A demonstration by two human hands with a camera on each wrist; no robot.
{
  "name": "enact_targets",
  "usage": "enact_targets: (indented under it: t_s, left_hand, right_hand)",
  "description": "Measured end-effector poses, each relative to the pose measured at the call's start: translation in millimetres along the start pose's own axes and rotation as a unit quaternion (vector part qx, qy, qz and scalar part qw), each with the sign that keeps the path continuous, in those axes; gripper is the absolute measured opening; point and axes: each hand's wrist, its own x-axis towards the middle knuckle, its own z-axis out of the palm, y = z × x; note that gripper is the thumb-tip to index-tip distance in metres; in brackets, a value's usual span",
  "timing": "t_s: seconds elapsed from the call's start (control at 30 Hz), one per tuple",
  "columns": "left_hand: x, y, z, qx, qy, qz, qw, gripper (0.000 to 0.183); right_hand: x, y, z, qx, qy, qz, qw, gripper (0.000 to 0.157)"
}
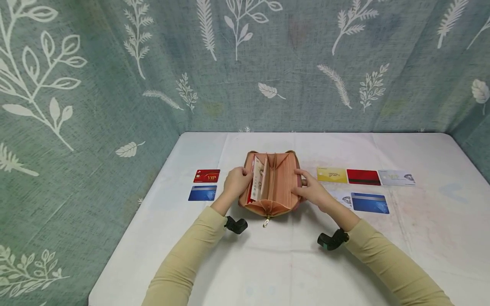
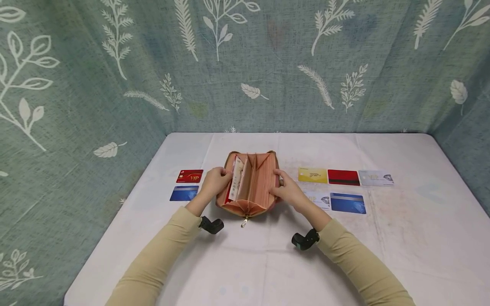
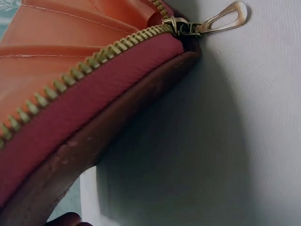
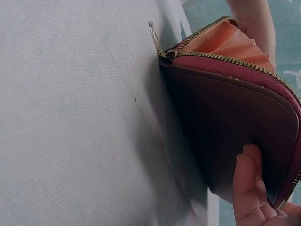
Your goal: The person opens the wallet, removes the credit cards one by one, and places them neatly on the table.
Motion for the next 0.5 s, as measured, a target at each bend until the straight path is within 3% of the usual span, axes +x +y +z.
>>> enact_targets:
  t_s: [0.5]
  left_hand:
    - [6.4, -12.6, 0.9, -0.005, -0.016, 0.02, 0.9997, 0.019]
  right_hand:
    - [-0.4, -0.4, -0.3, -0.003, -0.003, 0.004, 1.0, 0.069]
